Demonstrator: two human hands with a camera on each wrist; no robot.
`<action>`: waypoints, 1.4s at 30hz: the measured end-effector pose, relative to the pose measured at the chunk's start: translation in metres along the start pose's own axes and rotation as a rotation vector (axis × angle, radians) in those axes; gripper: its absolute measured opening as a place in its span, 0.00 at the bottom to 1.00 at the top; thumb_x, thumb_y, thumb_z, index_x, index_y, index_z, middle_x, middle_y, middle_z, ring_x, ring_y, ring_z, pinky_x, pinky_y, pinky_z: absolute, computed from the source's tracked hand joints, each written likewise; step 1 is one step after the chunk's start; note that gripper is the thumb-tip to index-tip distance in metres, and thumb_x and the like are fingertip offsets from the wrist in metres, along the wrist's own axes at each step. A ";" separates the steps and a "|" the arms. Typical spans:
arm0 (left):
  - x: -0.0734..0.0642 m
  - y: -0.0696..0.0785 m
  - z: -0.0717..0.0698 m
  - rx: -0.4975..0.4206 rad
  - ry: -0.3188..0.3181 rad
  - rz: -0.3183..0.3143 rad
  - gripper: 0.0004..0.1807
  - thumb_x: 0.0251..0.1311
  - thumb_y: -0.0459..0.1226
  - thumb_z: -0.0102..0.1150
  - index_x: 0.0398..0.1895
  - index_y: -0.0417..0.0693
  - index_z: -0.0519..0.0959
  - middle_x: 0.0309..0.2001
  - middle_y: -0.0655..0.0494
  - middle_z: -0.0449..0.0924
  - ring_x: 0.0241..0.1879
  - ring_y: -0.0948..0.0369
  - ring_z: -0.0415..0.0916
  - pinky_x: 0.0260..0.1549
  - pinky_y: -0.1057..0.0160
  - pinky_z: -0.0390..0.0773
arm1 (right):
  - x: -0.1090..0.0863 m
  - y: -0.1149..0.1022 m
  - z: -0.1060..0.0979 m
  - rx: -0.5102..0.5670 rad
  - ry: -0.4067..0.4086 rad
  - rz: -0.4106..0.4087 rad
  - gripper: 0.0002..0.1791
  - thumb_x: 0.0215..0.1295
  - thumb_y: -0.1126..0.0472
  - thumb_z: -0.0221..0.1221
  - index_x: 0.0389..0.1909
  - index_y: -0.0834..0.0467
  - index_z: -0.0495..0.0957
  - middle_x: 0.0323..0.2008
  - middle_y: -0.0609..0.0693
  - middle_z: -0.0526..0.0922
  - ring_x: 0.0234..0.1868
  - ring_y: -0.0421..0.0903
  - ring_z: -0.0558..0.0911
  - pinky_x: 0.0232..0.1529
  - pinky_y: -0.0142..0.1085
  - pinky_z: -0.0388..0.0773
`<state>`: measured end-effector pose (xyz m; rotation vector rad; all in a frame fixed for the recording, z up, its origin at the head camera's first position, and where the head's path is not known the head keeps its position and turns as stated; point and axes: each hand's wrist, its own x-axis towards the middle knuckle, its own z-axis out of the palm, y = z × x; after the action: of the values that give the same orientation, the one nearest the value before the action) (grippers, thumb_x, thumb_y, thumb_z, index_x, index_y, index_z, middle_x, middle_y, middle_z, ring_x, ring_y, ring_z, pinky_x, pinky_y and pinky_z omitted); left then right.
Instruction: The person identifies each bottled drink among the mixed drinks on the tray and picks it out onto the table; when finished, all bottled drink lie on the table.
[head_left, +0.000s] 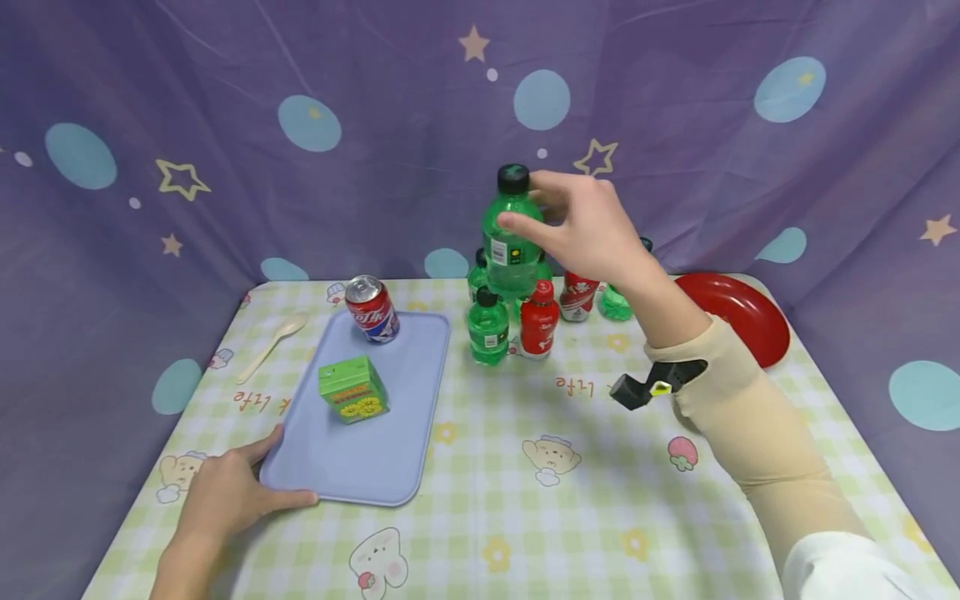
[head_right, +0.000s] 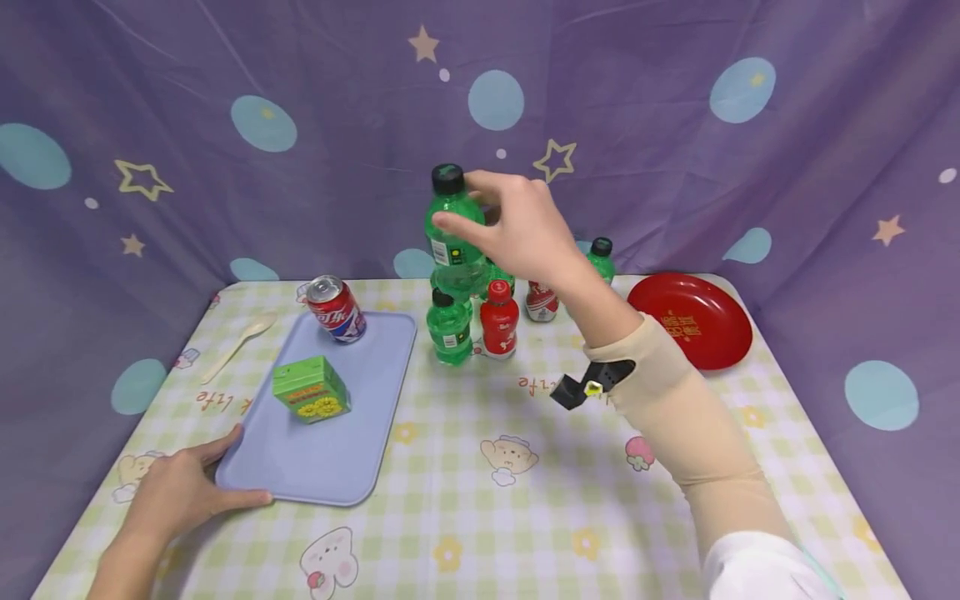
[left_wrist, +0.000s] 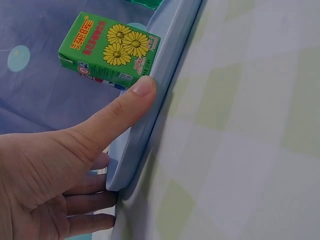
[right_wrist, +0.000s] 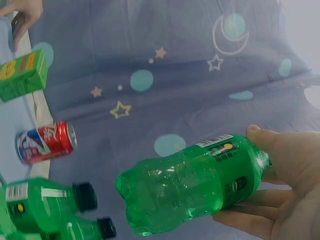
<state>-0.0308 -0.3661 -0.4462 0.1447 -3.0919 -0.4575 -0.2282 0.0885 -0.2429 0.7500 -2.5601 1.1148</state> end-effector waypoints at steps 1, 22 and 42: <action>0.000 0.000 0.000 0.001 -0.001 -0.002 0.75 0.17 0.75 0.83 0.70 0.34 0.76 0.59 0.21 0.78 0.50 0.23 0.81 0.47 0.31 0.81 | -0.002 0.002 -0.003 -0.006 0.010 0.004 0.17 0.68 0.45 0.72 0.41 0.54 0.83 0.46 0.51 0.94 0.47 0.48 0.93 0.52 0.45 0.85; -0.001 -0.001 -0.001 0.006 0.005 -0.002 0.75 0.16 0.75 0.84 0.70 0.35 0.76 0.59 0.20 0.78 0.50 0.23 0.81 0.47 0.31 0.81 | -0.041 0.060 -0.036 -0.037 0.096 0.177 0.27 0.72 0.42 0.67 0.62 0.56 0.84 0.59 0.59 0.89 0.59 0.59 0.90 0.62 0.57 0.84; -0.001 -0.001 0.000 -0.008 -0.025 -0.027 0.76 0.19 0.75 0.83 0.72 0.36 0.74 0.62 0.19 0.75 0.56 0.23 0.79 0.51 0.30 0.80 | -0.068 0.106 -0.021 -0.057 0.048 0.248 0.27 0.73 0.45 0.67 0.65 0.56 0.83 0.58 0.61 0.89 0.57 0.62 0.90 0.60 0.59 0.85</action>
<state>-0.0301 -0.3670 -0.4463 0.1827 -3.1161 -0.4770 -0.2288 0.1889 -0.3217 0.3955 -2.6854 1.1078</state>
